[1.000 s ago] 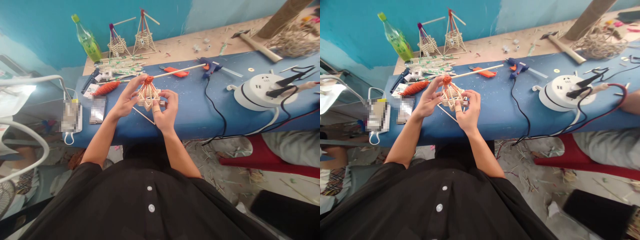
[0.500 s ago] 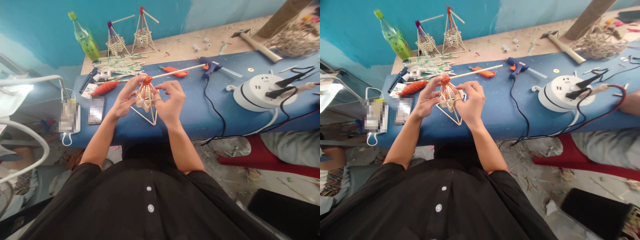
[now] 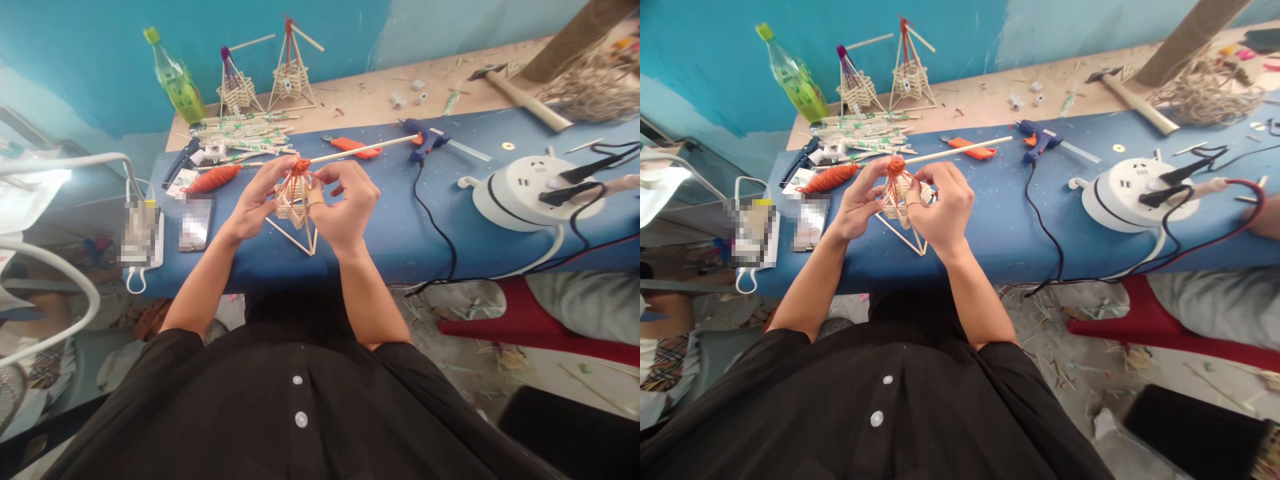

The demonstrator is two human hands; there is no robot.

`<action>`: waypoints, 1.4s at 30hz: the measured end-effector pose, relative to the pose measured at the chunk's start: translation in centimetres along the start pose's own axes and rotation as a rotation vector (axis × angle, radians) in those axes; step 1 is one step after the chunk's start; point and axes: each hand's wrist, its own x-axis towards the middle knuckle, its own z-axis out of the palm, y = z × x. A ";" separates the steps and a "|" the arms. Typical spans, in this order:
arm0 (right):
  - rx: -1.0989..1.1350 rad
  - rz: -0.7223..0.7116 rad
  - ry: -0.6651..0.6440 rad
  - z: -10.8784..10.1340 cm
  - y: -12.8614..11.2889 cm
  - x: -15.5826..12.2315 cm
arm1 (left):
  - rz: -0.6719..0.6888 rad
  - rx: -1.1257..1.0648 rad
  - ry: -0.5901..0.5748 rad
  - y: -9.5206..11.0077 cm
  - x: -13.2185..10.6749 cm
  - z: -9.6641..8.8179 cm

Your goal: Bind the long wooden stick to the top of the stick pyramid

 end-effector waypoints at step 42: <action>0.134 0.044 -0.170 -1.2 0.9 0.6 | 0.076 0.004 0.061 -0.7 -0.5 0.6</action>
